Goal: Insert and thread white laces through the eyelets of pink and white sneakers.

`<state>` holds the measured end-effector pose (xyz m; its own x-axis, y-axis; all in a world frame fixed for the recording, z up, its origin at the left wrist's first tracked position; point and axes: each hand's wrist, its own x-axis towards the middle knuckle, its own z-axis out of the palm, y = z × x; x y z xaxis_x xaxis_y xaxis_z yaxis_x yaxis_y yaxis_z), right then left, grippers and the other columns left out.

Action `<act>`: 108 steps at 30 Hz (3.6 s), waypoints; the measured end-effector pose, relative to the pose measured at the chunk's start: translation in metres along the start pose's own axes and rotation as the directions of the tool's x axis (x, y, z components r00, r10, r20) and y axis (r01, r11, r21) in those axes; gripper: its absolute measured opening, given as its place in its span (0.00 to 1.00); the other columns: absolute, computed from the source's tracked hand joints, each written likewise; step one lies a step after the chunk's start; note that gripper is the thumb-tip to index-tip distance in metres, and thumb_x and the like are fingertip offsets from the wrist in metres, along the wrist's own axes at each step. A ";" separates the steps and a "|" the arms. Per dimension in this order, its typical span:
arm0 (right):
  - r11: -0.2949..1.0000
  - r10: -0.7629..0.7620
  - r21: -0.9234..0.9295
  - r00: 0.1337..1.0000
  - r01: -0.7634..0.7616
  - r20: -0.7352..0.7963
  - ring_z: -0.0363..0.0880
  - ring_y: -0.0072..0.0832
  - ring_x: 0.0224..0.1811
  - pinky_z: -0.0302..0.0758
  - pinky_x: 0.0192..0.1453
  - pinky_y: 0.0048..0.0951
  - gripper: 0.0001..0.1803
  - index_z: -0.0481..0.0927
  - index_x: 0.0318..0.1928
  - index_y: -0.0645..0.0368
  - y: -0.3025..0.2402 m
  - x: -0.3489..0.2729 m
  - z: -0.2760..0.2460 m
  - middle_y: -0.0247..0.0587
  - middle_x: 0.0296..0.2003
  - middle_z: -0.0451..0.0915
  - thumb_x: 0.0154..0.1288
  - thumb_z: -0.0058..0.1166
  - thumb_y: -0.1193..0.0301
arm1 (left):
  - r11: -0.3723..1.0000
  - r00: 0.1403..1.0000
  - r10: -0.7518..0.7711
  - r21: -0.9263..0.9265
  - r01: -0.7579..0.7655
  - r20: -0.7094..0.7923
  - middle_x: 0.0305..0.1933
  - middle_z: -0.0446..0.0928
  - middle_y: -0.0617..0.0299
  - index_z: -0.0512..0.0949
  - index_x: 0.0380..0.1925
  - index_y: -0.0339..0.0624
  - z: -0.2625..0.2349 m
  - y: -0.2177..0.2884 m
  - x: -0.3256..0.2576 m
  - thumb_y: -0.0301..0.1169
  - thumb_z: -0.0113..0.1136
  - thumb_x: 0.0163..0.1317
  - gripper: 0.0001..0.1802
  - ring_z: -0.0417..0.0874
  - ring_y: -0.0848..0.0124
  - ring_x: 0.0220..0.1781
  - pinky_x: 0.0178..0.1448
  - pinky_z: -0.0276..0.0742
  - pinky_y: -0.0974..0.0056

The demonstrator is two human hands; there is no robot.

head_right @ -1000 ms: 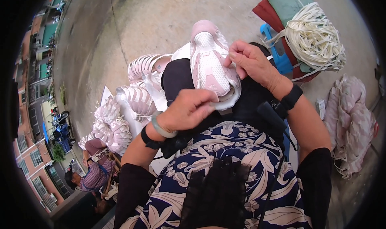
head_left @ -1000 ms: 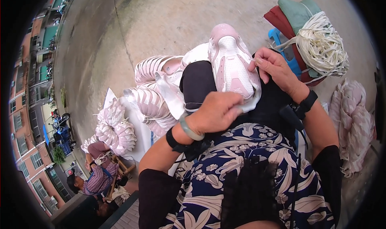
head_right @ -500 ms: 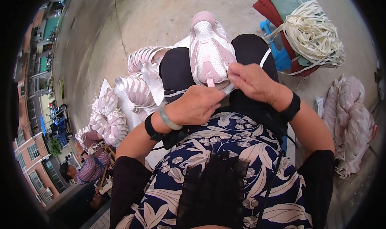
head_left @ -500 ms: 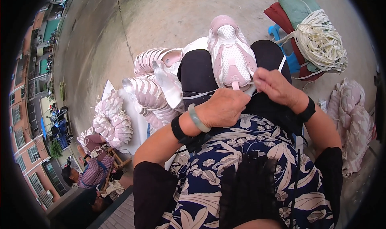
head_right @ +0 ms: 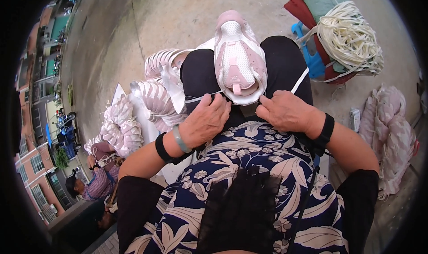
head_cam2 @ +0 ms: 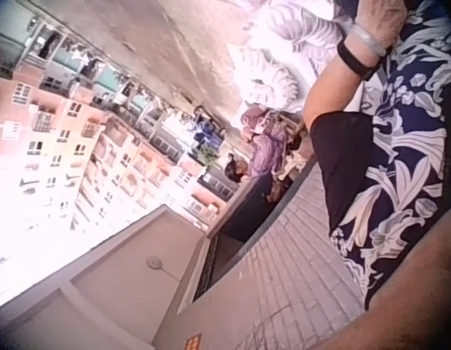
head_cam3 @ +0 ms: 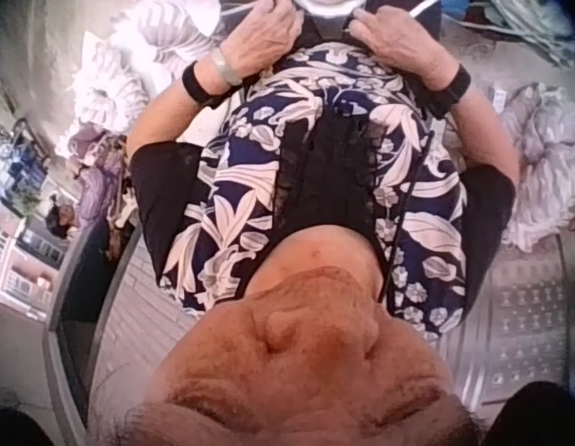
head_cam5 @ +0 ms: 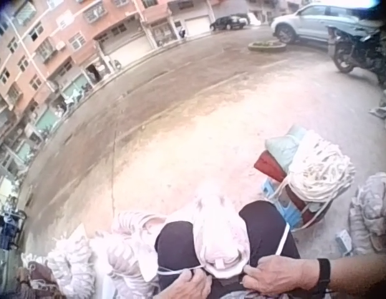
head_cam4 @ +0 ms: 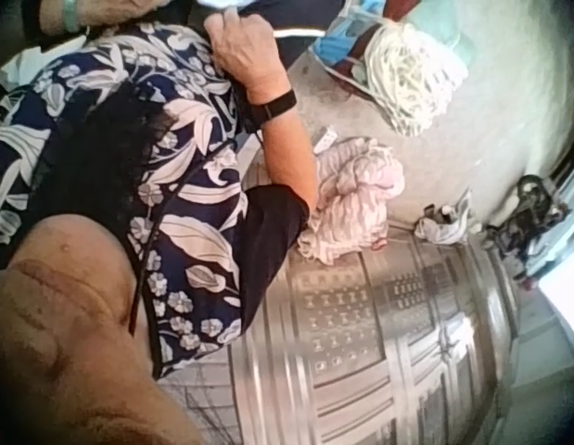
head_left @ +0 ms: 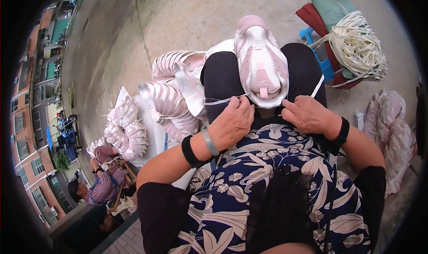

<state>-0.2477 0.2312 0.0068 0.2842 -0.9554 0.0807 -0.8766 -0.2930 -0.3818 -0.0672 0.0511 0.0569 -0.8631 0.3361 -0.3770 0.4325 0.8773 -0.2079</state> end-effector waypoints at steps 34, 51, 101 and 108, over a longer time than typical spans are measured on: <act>0.582 0.741 0.706 0.620 -0.403 -0.257 0.76 0.35 0.24 0.71 0.31 0.32 0.08 0.77 0.30 0.61 0.091 0.078 -0.016 0.46 0.22 0.76 0.59 0.53 0.69 | 0.302 0.621 -0.767 -0.945 0.129 -0.161 0.19 0.73 0.60 0.74 0.24 0.36 0.026 -0.105 0.094 0.28 0.66 0.50 0.10 0.72 0.74 0.21 0.27 0.69 0.69; 0.698 0.693 0.532 0.641 -0.480 -0.330 0.77 0.45 0.30 0.71 0.35 0.41 0.08 0.77 0.28 0.60 0.085 0.085 -0.021 0.48 0.25 0.77 0.57 0.51 0.69 | 0.566 0.537 -0.744 -0.802 0.191 -0.398 0.24 0.75 0.53 0.75 0.26 0.39 0.035 -0.093 0.102 0.29 0.63 0.52 0.07 0.78 0.57 0.25 0.29 0.74 0.60; 0.653 0.701 0.552 0.689 -0.519 -0.182 0.77 0.48 0.29 0.71 0.34 0.44 0.08 0.77 0.27 0.62 0.093 0.091 -0.031 0.52 0.23 0.77 0.52 0.49 0.69 | 0.246 0.520 -0.841 -0.962 0.117 -0.152 0.17 0.74 0.62 0.73 0.22 0.38 0.048 -0.092 0.104 0.31 0.66 0.51 0.11 0.73 0.76 0.18 0.24 0.71 0.69; 0.697 0.679 0.518 0.687 -0.495 -0.257 0.77 0.48 0.29 0.71 0.34 0.43 0.08 0.77 0.28 0.61 0.093 0.092 -0.025 0.52 0.23 0.77 0.54 0.50 0.70 | 0.235 0.527 -0.838 -0.965 0.114 -0.142 0.17 0.74 0.62 0.73 0.22 0.38 0.048 -0.092 0.105 0.31 0.66 0.51 0.11 0.73 0.76 0.18 0.25 0.71 0.69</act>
<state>-0.3126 0.1151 0.0015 -0.5002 -0.8653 0.0331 -0.5505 0.2883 -0.7835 -0.1849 -0.0111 -0.0065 -0.8541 -0.5097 0.1035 -0.2488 0.5751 0.7793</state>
